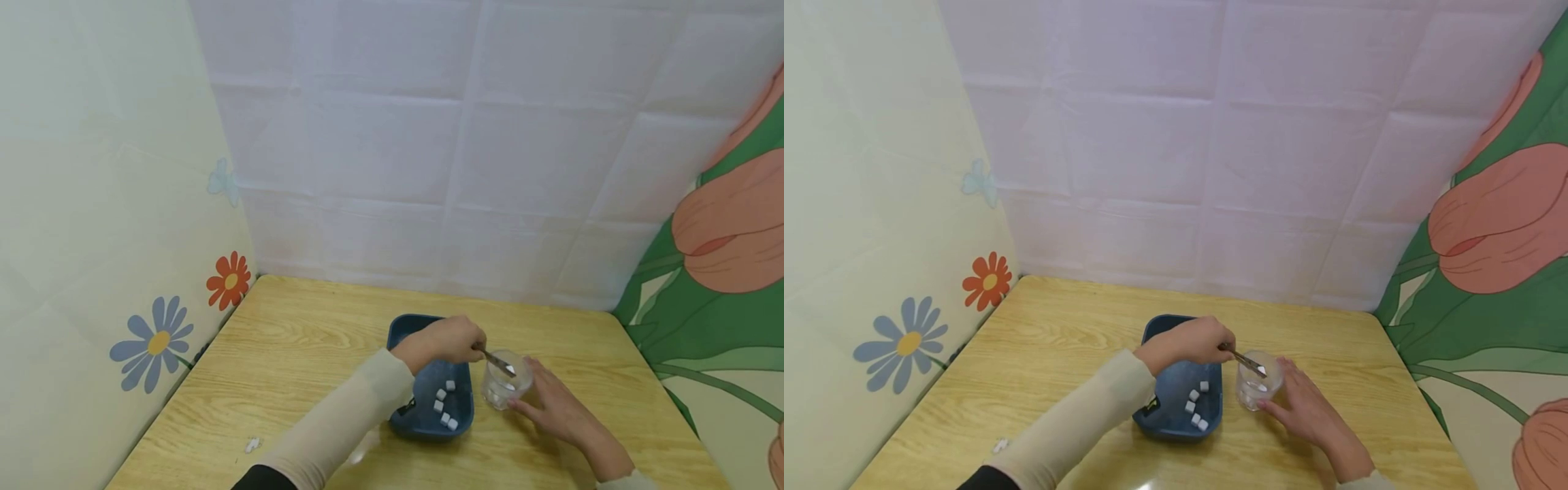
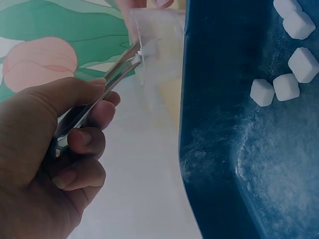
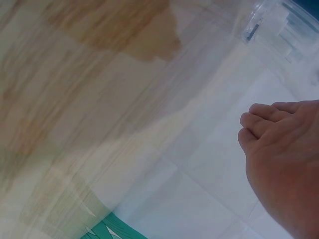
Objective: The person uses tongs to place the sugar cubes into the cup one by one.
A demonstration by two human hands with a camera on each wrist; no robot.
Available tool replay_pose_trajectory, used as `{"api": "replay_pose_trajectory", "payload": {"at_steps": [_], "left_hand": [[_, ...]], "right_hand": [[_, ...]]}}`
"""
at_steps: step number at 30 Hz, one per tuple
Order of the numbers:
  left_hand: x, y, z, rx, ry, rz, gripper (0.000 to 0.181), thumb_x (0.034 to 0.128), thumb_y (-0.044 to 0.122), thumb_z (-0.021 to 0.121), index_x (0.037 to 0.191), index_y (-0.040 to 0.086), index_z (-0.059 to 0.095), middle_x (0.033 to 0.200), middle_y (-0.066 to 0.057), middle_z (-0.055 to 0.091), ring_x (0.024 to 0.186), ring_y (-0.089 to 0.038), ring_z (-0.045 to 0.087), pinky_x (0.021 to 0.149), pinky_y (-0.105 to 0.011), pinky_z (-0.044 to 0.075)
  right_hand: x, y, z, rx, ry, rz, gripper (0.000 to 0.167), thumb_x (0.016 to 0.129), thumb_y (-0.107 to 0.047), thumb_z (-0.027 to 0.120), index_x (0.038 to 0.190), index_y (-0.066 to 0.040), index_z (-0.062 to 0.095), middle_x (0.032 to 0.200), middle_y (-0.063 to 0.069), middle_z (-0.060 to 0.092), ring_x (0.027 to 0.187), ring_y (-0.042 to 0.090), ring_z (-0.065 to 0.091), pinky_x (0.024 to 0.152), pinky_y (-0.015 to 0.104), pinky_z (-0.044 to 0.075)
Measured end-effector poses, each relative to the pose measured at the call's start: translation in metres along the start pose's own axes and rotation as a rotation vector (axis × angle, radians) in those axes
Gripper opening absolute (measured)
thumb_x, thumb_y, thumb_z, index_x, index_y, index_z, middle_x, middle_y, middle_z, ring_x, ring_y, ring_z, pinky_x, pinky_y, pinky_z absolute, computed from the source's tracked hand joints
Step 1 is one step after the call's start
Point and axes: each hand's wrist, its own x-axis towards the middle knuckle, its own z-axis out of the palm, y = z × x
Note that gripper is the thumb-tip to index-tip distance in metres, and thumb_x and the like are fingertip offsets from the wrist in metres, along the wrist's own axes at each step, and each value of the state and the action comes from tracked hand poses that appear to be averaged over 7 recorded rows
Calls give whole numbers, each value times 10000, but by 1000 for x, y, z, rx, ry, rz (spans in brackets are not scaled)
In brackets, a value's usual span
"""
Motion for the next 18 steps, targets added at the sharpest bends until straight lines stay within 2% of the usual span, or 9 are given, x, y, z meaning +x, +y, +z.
{"api": "replay_pose_trajectory", "payload": {"at_steps": [18], "left_hand": [[7, 8, 10, 70, -39, -49, 155, 1023, 311, 622, 1008, 228, 752, 786, 132, 636, 626, -21, 551, 581, -196, 437]], "right_hand": [[-1, 1, -2, 17, 34, -49, 968, 899, -573, 694, 1505, 95, 341, 1534, 358, 338, 1427, 546, 288, 1092, 692, 280]]}}
